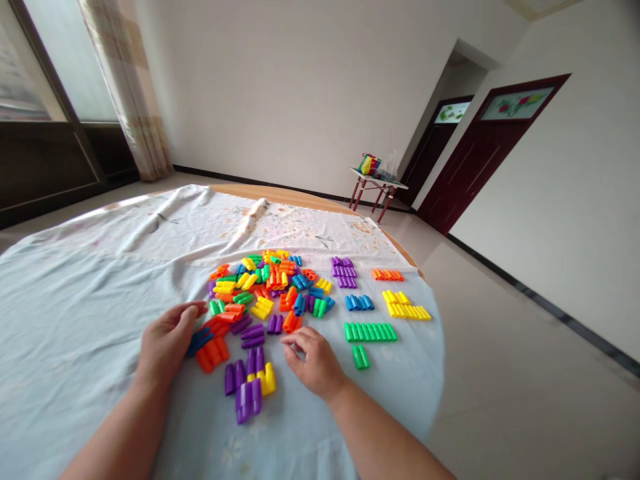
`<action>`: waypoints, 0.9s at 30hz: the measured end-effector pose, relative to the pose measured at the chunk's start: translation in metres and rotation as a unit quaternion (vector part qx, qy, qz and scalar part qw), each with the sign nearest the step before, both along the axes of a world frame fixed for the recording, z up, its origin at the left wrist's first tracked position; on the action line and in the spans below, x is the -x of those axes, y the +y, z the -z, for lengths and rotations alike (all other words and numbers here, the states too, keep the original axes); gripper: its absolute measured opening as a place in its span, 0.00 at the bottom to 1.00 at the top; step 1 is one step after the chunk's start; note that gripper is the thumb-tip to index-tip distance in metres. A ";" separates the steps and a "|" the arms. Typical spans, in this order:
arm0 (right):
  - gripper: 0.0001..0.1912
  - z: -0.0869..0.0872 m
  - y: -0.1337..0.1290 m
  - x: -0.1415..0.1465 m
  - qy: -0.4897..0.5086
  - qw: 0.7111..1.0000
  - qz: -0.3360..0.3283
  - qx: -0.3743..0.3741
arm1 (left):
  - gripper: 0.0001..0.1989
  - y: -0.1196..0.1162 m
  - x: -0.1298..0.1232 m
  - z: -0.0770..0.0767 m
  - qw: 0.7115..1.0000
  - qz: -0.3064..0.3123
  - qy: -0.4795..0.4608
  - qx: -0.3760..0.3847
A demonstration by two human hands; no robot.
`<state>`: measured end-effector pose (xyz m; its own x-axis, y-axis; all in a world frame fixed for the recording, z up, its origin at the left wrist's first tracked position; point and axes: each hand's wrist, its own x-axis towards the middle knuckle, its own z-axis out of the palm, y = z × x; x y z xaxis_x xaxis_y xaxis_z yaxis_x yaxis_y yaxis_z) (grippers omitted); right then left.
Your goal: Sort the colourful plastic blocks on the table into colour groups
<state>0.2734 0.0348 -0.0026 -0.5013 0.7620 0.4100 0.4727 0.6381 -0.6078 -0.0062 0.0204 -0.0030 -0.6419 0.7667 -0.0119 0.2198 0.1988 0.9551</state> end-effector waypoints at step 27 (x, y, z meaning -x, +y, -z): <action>0.21 -0.016 -0.019 0.011 -0.006 0.988 -0.145 -0.051 | 0.21 0.003 -0.002 0.006 1.000 -0.004 0.001 -0.024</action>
